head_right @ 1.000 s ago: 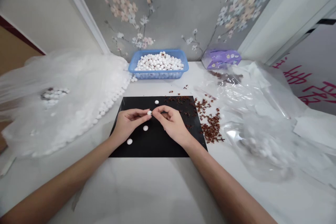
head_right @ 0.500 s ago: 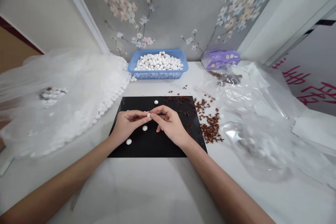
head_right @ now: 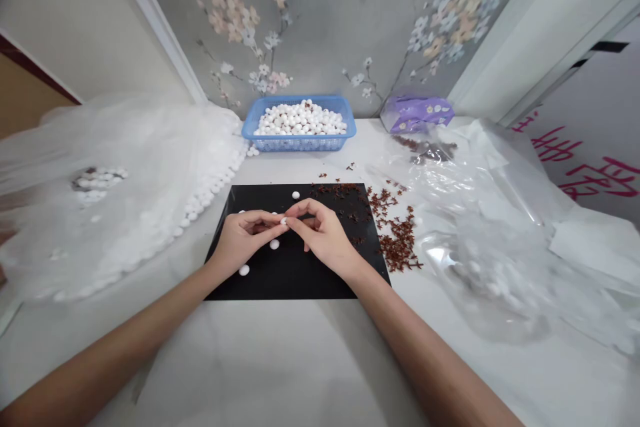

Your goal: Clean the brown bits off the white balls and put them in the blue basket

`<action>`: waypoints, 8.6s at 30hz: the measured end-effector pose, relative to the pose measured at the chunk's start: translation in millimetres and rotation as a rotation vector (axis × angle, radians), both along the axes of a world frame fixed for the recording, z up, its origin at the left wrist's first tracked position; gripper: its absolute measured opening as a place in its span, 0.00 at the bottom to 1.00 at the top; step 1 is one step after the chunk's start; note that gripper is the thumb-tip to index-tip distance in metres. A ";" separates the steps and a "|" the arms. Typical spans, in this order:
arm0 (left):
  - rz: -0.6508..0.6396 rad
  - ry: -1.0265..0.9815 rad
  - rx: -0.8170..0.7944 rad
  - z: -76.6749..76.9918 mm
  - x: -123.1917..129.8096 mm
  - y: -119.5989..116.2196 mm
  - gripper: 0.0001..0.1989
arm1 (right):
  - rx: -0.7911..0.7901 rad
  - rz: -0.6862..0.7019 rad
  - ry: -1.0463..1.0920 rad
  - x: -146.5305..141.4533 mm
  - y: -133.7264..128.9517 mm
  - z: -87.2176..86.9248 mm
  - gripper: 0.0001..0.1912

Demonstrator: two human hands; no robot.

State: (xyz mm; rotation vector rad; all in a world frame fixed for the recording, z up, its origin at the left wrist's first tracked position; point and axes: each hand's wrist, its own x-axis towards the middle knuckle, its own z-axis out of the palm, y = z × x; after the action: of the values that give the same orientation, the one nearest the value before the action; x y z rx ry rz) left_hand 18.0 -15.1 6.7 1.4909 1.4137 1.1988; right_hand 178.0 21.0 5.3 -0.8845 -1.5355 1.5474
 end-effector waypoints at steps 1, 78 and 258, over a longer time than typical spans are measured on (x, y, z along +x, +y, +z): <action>0.013 0.024 0.020 0.4 0.9 -0.3 0.08 | 0.031 -0.029 -0.039 1.8 1.5 0.6 0.11; 0.120 -0.196 -0.092 11.1 4.5 -17.9 0.10 | 0.903 -0.133 -0.874 22.3 14.4 -8.6 0.10; -0.079 -0.277 -0.180 4.3 -10.1 -20.7 0.07 | -0.185 0.084 0.188 -8.4 -20.6 6.6 0.13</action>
State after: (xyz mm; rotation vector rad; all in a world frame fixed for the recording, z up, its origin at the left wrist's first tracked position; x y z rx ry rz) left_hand 7.8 -35.8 11.0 1.1955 1.2300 1.1468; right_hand 169.5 0.4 11.9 -0.7591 -1.3261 1.8018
